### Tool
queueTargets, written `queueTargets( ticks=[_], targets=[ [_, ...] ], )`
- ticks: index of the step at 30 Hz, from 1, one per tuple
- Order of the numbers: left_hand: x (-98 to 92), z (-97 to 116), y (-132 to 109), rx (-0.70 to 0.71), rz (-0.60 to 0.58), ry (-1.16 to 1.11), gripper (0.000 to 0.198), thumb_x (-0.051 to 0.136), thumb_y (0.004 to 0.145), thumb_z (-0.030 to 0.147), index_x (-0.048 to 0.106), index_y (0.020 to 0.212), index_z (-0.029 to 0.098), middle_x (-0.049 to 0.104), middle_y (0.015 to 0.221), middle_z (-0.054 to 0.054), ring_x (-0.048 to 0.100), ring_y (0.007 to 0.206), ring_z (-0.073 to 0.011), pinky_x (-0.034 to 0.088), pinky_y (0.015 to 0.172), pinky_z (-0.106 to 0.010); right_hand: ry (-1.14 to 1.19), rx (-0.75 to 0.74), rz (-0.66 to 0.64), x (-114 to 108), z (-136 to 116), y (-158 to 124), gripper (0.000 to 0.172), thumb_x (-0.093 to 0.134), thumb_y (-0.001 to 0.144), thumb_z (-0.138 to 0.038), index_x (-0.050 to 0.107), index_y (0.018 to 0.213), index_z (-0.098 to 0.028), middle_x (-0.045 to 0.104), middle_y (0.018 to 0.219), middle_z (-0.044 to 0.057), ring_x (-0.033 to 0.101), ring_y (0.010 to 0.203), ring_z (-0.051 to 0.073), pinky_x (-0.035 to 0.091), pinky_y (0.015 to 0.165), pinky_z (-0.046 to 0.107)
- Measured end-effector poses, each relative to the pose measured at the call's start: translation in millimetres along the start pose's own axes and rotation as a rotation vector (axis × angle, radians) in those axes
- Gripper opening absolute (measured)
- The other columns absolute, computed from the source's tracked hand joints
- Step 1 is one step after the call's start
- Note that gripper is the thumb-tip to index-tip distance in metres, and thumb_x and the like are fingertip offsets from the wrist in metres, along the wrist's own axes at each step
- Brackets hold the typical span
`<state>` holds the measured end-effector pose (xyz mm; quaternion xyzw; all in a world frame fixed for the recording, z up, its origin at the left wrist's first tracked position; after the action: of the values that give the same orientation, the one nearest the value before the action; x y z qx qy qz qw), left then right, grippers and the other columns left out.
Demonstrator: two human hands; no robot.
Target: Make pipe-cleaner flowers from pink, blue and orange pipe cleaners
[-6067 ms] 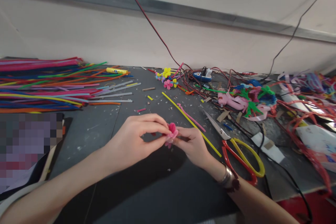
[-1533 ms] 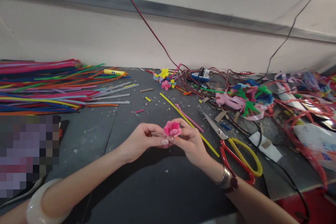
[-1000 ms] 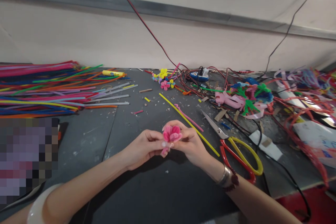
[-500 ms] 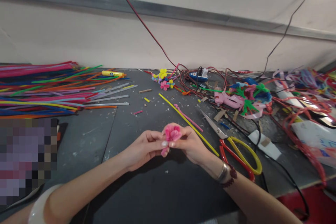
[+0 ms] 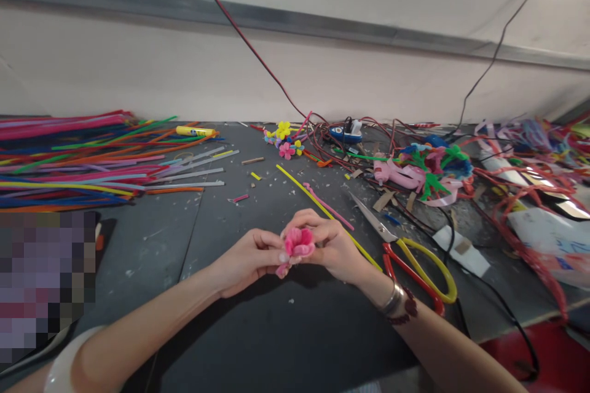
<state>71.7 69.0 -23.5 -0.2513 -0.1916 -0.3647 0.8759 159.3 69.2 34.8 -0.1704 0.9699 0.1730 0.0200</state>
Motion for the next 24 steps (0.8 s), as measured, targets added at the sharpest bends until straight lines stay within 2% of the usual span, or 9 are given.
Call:
queueTargets(
  ticks=[4,10,14,19,22,24],
  targets=[
    [-0.9,-1,-1,-0.018,-0.016,0.076,0.008,0.069,0.067,0.016,0.069,0.06,0.012,0.057,0.053,0.0,0.049,0.051,-0.0062,0.037,0.052,-0.019,-0.13,-0.085,-0.054,1,-7,-1,0.013,0.063,0.073,-0.038,0.071,0.077,-0.029,0.065,0.092,0.003,0.049,0.09,0.018,0.037,0.085,0.039],
    [2.2,4,-2,0.047,-0.06,0.158,0.012,0.065,0.072,0.017,0.07,0.061,0.014,0.059,0.055,-0.001,0.049,0.053,-0.0075,0.037,0.054,-0.021,-0.206,-0.119,-0.136,1,-10,1,0.006,0.066,0.072,-0.03,0.071,0.075,-0.029,0.066,0.097,0.002,0.048,0.098,0.018,0.038,0.088,0.039],
    [-2.7,12,0,0.1,0.01,0.224,0.009,0.067,0.069,0.018,0.071,0.063,0.014,0.059,0.056,-0.001,0.047,0.053,-0.0078,0.036,0.053,-0.021,-0.3,-0.143,-0.135,-2,-9,2,0.01,0.067,0.072,-0.022,0.071,0.076,-0.029,0.066,0.1,0.001,0.047,0.098,0.018,0.039,0.088,0.04],
    [-10.5,19,1,0.16,0.093,0.291,0.009,0.069,0.067,0.021,0.07,0.064,0.012,0.061,0.059,-0.003,0.048,0.055,-0.0093,0.036,0.053,-0.022,-0.383,-0.123,-0.1,-1,-8,4,0.011,0.069,0.07,-0.021,0.07,0.079,-0.027,0.067,0.096,0.002,0.049,0.096,0.018,0.042,0.085,0.038],
    [-17.5,22,1,0.181,0.154,0.261,0.009,0.069,0.067,0.02,0.068,0.062,0.012,0.059,0.055,-0.001,0.047,0.053,-0.0083,0.035,0.051,-0.02,-0.45,-0.081,-0.094,-2,-13,7,0.013,0.069,0.069,-0.024,0.07,0.082,-0.026,0.067,0.097,0.002,0.053,0.095,0.018,0.044,0.084,0.036],
    [-23.9,26,1,0.208,0.204,0.207,0.009,0.069,0.066,0.02,0.067,0.061,0.012,0.058,0.055,0.0,0.047,0.052,-0.0076,0.036,0.052,-0.019,-0.535,-0.039,-0.04,-12,-18,9,0.015,0.066,0.071,-0.025,0.069,0.086,-0.025,0.067,0.095,0.002,0.058,0.09,0.018,0.046,0.079,0.033]
  ],
)
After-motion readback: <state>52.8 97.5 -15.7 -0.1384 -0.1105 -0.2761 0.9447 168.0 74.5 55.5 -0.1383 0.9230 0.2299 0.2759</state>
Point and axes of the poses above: each hand's wrist, its own y-axis towards the middle knuckle, its own x-axis out of the palm, z = x × y, the point moved 8 cm from there along y, towards the middle knuckle
